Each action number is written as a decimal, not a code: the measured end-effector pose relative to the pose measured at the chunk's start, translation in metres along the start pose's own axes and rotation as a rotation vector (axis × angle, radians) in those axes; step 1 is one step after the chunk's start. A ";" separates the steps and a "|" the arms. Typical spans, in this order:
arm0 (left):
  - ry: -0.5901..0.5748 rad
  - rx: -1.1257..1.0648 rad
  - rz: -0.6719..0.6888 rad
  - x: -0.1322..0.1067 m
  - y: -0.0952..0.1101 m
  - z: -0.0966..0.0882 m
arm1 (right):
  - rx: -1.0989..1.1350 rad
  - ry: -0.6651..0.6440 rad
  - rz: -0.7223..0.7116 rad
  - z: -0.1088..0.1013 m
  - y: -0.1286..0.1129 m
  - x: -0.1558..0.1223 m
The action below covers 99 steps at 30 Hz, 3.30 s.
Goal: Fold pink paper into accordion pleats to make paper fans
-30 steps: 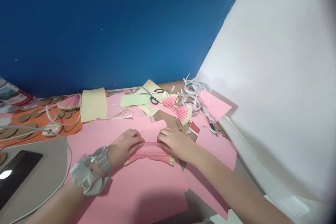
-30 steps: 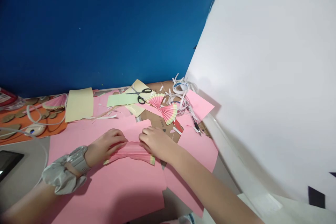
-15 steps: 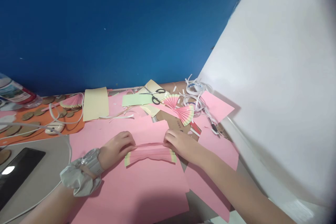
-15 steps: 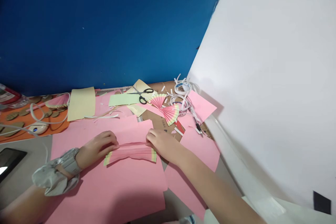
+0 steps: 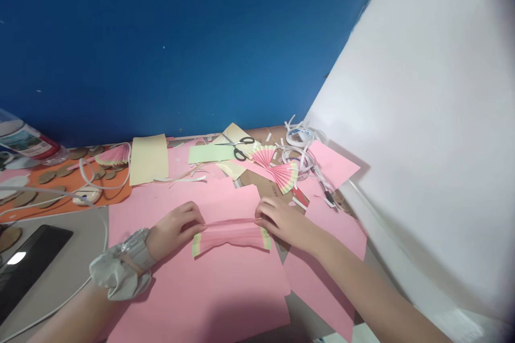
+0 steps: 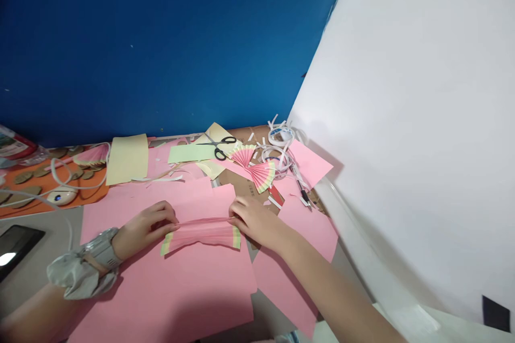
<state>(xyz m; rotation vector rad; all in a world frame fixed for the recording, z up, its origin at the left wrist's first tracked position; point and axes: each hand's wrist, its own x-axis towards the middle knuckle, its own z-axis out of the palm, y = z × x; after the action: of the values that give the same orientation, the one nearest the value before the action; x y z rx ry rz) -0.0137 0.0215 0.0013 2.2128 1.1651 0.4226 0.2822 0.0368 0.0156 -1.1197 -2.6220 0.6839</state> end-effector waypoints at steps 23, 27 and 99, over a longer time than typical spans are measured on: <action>0.000 0.114 0.111 0.004 -0.007 0.003 | -0.133 -0.049 -0.145 0.015 -0.005 0.018; 0.003 0.189 0.138 -0.003 -0.013 0.001 | -0.157 -0.074 -0.166 0.009 0.000 0.009; -0.014 0.499 0.060 -0.021 0.055 0.047 | -0.372 0.139 -0.277 0.054 -0.033 -0.008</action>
<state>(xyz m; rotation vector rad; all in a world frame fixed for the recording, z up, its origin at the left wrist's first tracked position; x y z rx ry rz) 0.0342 -0.0372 0.0000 2.6731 1.3064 0.1454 0.2471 -0.0069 -0.0147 -0.8223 -2.7721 0.0609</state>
